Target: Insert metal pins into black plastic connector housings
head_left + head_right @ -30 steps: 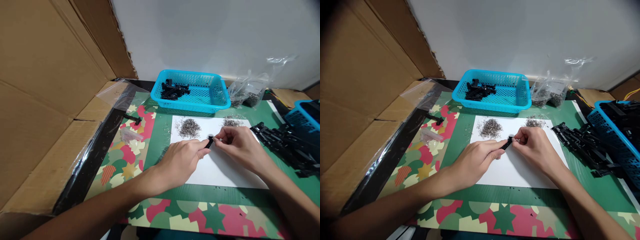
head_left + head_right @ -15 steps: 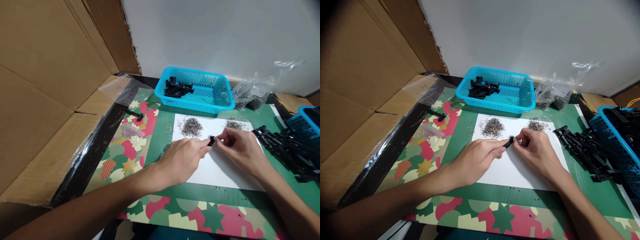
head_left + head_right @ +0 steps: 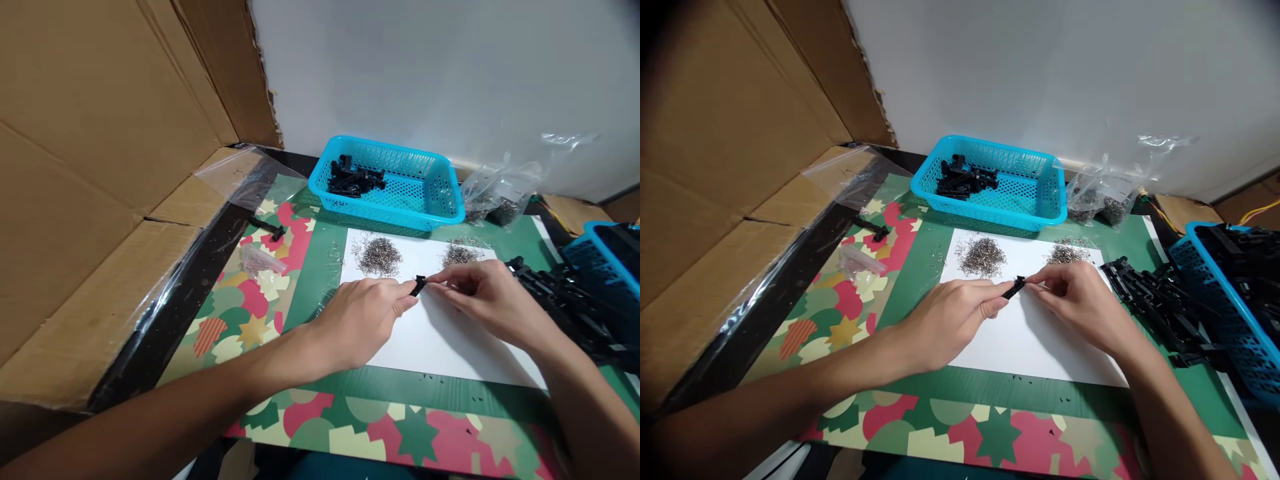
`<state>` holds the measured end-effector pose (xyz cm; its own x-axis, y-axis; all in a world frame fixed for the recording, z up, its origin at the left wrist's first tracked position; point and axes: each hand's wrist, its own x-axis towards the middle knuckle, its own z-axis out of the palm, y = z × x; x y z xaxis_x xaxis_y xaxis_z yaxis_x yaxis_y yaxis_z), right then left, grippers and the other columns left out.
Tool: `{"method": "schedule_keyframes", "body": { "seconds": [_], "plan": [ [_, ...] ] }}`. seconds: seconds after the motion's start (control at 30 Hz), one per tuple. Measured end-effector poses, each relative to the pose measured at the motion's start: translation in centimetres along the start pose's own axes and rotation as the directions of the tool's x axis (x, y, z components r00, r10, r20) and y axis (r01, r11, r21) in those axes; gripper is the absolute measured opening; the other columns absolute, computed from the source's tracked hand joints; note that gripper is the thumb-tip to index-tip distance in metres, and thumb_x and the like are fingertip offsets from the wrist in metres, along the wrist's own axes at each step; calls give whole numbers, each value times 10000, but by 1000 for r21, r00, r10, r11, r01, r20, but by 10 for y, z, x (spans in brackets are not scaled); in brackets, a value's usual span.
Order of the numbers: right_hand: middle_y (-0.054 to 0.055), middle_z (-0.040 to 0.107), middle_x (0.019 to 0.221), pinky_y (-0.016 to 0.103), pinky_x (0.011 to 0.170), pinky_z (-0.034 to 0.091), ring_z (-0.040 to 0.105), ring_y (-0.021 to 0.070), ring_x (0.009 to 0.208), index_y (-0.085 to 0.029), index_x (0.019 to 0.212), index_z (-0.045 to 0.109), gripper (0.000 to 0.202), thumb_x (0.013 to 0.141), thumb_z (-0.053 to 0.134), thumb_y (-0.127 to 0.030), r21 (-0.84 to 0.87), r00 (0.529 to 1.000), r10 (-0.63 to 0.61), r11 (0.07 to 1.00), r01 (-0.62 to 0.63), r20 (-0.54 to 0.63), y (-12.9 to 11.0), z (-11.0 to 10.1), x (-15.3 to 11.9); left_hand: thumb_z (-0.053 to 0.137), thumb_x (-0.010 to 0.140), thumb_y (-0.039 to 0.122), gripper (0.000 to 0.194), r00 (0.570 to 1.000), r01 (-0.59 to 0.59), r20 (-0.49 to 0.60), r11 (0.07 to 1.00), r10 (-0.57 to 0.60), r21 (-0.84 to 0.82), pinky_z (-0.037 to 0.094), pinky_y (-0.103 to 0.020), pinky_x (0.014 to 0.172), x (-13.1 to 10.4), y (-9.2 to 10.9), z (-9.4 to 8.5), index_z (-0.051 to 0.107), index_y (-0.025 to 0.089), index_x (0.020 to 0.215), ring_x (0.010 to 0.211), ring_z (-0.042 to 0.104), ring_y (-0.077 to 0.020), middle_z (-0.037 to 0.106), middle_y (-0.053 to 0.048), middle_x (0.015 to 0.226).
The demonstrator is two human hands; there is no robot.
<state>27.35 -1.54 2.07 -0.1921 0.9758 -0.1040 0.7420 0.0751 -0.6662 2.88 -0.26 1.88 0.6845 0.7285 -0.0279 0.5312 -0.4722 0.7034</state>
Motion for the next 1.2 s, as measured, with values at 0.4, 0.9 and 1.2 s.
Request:
{"method": "schedule_keyframes", "body": {
  "seconds": [0.4,0.9,1.2],
  "plan": [
    [74,688,802,315,488,412,531,179,564,-192,1282,723,679,1052,345,-708,529,931,28,829,182,-364,-5,12,-3,467,1120,318,320,989,-143,-24,987,145,78,495,-308,699,-3,-6,9,692,205,1318,894,742,-227,770,-46,967],
    [83,459,390,388,463,275,436,191,396,-251,418,565,890,998,209,-825,272,877,131,962,-1,-461,-14,24,1,494,1118,329,313,973,-230,39,963,227,137,481,-297,632,-3,-7,12,662,198,1347,873,761,-233,780,-44,982],
    [68,489,409,394,512,336,452,198,427,-274,430,574,815,1022,323,-774,180,880,60,983,30,-471,-13,26,1,520,1106,316,281,983,-170,75,982,165,76,481,-298,659,-1,-3,4,713,235,1294,844,747,-225,776,-27,955]
  ]
}}
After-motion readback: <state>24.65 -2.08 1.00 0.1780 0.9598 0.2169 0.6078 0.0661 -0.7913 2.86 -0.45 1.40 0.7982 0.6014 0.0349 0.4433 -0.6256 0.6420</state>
